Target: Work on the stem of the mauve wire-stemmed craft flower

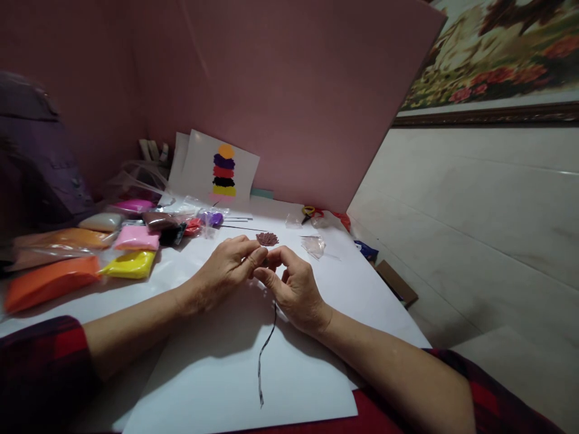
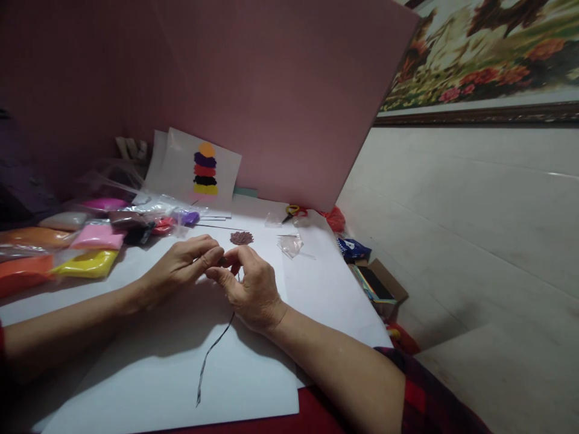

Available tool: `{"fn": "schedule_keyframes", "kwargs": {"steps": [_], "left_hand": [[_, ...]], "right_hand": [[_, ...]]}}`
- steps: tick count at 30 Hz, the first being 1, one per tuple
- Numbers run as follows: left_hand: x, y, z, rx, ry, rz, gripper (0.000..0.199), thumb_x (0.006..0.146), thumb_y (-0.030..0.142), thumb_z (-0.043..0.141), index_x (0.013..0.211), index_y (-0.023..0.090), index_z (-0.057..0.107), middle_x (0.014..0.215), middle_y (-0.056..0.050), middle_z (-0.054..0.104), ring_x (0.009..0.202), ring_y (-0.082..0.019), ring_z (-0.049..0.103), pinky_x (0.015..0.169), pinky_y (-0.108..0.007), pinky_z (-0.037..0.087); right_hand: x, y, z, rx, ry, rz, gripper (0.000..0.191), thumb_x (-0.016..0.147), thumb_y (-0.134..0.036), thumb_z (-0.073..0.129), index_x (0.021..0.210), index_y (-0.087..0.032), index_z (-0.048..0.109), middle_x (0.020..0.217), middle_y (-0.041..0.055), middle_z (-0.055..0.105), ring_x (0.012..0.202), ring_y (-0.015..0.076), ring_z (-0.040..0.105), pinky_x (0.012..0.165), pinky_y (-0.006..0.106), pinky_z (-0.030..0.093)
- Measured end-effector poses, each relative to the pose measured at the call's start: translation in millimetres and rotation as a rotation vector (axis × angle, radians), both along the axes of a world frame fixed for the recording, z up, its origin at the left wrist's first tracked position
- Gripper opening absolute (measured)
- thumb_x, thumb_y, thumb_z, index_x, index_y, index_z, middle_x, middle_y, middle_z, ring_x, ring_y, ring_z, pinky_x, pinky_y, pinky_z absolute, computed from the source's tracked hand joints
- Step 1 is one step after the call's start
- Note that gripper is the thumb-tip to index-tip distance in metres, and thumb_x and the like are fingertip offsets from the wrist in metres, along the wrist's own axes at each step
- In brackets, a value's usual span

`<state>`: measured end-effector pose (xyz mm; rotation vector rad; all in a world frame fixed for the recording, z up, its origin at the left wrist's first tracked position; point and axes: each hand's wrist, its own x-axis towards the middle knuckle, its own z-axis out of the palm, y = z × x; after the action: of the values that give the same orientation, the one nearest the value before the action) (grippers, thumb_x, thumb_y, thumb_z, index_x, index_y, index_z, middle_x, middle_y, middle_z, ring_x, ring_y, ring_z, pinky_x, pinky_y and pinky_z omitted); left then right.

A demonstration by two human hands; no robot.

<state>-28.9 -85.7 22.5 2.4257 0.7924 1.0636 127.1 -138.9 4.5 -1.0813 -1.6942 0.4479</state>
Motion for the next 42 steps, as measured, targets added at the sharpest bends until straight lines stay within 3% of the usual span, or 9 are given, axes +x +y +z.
{"fn": "schedule_keyframes", "kwargs": {"steps": [9, 14, 18, 21, 25, 30, 36, 42], "left_hand": [[0, -7, 5.0, -0.180, -0.029, -0.073, 0.050, 0.095, 0.041, 0.038, 0.055, 0.017, 0.055, 0.054, 0.000, 0.056, 0.057, -0.012, 0.052, 0.058, -0.025, 0.039], [1, -9, 7.4, -0.236, -0.103, -0.052, 0.054, 0.096, 0.049, 0.034, 0.058, 0.016, 0.054, 0.057, 0.000, 0.054, 0.056, -0.012, 0.051, 0.057, -0.024, 0.040], [0, -10, 7.3, -0.188, -0.128, -0.076, 0.044, 0.095, 0.049, 0.038, 0.073, 0.016, 0.056, 0.065, 0.000, 0.055, 0.063, -0.013, 0.053, 0.062, -0.025, 0.042], [0, -12, 5.9, -0.207, -0.083, -0.128, 0.038, 0.095, 0.049, 0.041, 0.090, 0.016, 0.058, 0.074, 0.000, 0.059, 0.069, -0.014, 0.055, 0.065, -0.027, 0.042], [3, -15, 3.1, -0.259, 0.030, -0.156, 0.036, 0.091, 0.049, 0.046, 0.097, 0.015, 0.057, 0.074, 0.001, 0.056, 0.066, -0.014, 0.049, 0.062, -0.028, 0.038], [6, -18, 1.6, -0.402, 0.001, -0.178, 0.033, 0.090, 0.048, 0.050, 0.088, 0.016, 0.057, 0.073, 0.001, 0.054, 0.069, -0.014, 0.048, 0.062, -0.027, 0.037], [6, -17, 0.7, -0.580, -0.136, -0.275, 0.030, 0.085, 0.044, 0.059, 0.080, 0.015, 0.055, 0.067, 0.003, 0.050, 0.062, -0.010, 0.045, 0.054, -0.022, 0.034], [6, -16, 0.2, -0.621, -0.167, -0.279, 0.031, 0.084, 0.045, 0.062, 0.080, 0.015, 0.054, 0.065, 0.004, 0.050, 0.058, -0.009, 0.043, 0.051, -0.021, 0.032]], "right_hand": [[2, -1, -0.5, 0.087, -0.118, 0.039, 0.026, 0.094, -0.039, 0.055, 0.077, -0.021, 0.063, 0.074, 0.0019, 0.062, 0.069, 0.0161, 0.054, 0.067, 0.031, 0.042], [2, 0, -2.4, -0.020, -0.020, 0.031, 0.033, 0.097, -0.043, 0.048, 0.074, -0.020, 0.056, 0.065, -0.0006, 0.058, 0.059, 0.0129, 0.051, 0.059, 0.027, 0.041], [1, 0, -2.8, -0.077, 0.032, -0.007, 0.038, 0.098, -0.046, 0.043, 0.069, -0.021, 0.048, 0.053, -0.0048, 0.046, 0.048, 0.0104, 0.042, 0.050, 0.024, 0.035], [1, -1, -3.0, -0.056, -0.003, -0.001, 0.039, 0.098, -0.043, 0.041, 0.066, -0.022, 0.044, 0.052, -0.0044, 0.043, 0.048, 0.0106, 0.039, 0.050, 0.024, 0.034], [2, -1, -4.5, -0.038, -0.053, 0.010, 0.038, 0.098, -0.042, 0.039, 0.068, -0.021, 0.046, 0.059, -0.0019, 0.046, 0.053, 0.0115, 0.039, 0.052, 0.026, 0.034], [4, -1, -5.7, 0.026, -0.118, 0.037, 0.040, 0.097, -0.046, 0.039, 0.068, -0.020, 0.048, 0.059, -0.0015, 0.046, 0.053, 0.0116, 0.040, 0.052, 0.026, 0.034], [4, -2, -6.2, 0.054, -0.126, 0.072, 0.038, 0.098, -0.041, 0.039, 0.074, -0.018, 0.056, 0.062, 0.0012, 0.059, 0.054, 0.0125, 0.051, 0.055, 0.026, 0.039], [4, -3, -4.8, 0.065, -0.118, 0.080, 0.037, 0.098, -0.038, 0.040, 0.071, -0.018, 0.055, 0.060, 0.0006, 0.060, 0.053, 0.0120, 0.052, 0.054, 0.024, 0.039]]}}
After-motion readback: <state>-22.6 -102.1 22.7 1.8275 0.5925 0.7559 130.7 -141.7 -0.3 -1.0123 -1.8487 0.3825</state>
